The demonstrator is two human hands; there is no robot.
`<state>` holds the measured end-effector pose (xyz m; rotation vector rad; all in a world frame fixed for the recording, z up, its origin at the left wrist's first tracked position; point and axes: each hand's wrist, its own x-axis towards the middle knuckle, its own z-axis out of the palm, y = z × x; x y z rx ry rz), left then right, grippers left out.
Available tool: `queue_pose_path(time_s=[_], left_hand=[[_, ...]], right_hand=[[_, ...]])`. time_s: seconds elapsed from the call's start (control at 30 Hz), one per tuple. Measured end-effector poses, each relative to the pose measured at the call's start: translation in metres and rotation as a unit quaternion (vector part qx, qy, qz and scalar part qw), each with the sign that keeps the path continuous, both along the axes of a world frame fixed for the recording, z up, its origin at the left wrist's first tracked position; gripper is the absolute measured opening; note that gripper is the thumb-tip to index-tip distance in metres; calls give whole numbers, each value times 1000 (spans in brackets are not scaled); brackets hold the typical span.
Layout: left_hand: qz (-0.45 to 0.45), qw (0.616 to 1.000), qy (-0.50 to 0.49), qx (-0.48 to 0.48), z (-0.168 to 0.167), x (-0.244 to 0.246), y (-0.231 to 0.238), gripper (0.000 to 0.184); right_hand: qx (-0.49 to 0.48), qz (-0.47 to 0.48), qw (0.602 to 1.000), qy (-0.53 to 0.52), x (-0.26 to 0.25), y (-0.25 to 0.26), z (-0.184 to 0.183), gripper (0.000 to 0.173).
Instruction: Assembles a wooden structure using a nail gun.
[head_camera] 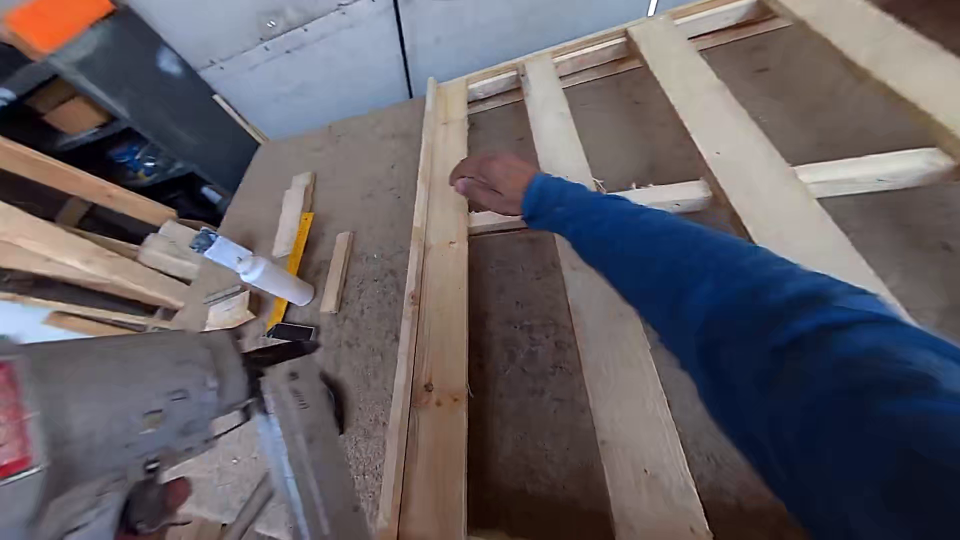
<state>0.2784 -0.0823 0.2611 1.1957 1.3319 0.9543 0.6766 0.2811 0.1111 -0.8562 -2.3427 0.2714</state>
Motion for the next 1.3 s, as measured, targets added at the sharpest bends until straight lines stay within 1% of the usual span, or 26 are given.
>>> queue_pose_path(time_s=[0.07,0.1,0.13,0.2,0.27,0.37,0.4,0.47,0.57,0.7,0.83,0.97,1.13,1.3], left_hand=[[73,997,37,-10,6,64,21,25],[106,993,46,-12,6,88,32,24],[117,993,30,-9,5,97,41,24],[84,995,-43,-22,6,96,58,30],[34,994,-87,-51,12,103,88,32],[9,995,-76,-62,14,134,148,35],[16,996,-64,-63,11,148,168,37],[58,997,-24,-52,3,174,197,40],[90,995,16,-49,-6,197,227,41],[95,992,34,-81,-13,210,242,38],[130,986,47,-98,-23,217,251,31],[131,984,54,-107,-30,218,257,31],[149,981,72,-105,-31,226,258,31],[127,986,61,-88,-34,227,257,35]], right_hand=[[14,38,999,33,-36,51,-15,44],[26,57,998,29,-49,72,-23,47],[28,72,997,5,-59,89,-31,52],[17,97,994,-43,-69,109,-53,55],[-4,111,993,-30,-69,116,-69,51],[-8,106,994,17,-68,119,-72,49],[-9,95,995,34,-67,119,-75,49],[-27,82,995,57,-65,115,-74,49],[-45,72,994,62,-65,109,-66,45],[-50,65,995,63,-63,109,-69,44],[-45,65,996,50,-65,110,-69,45],[-45,54,997,41,-66,110,-68,44],[-63,45,997,30,-66,108,-66,48],[-43,50,997,31,-68,111,-68,50]])
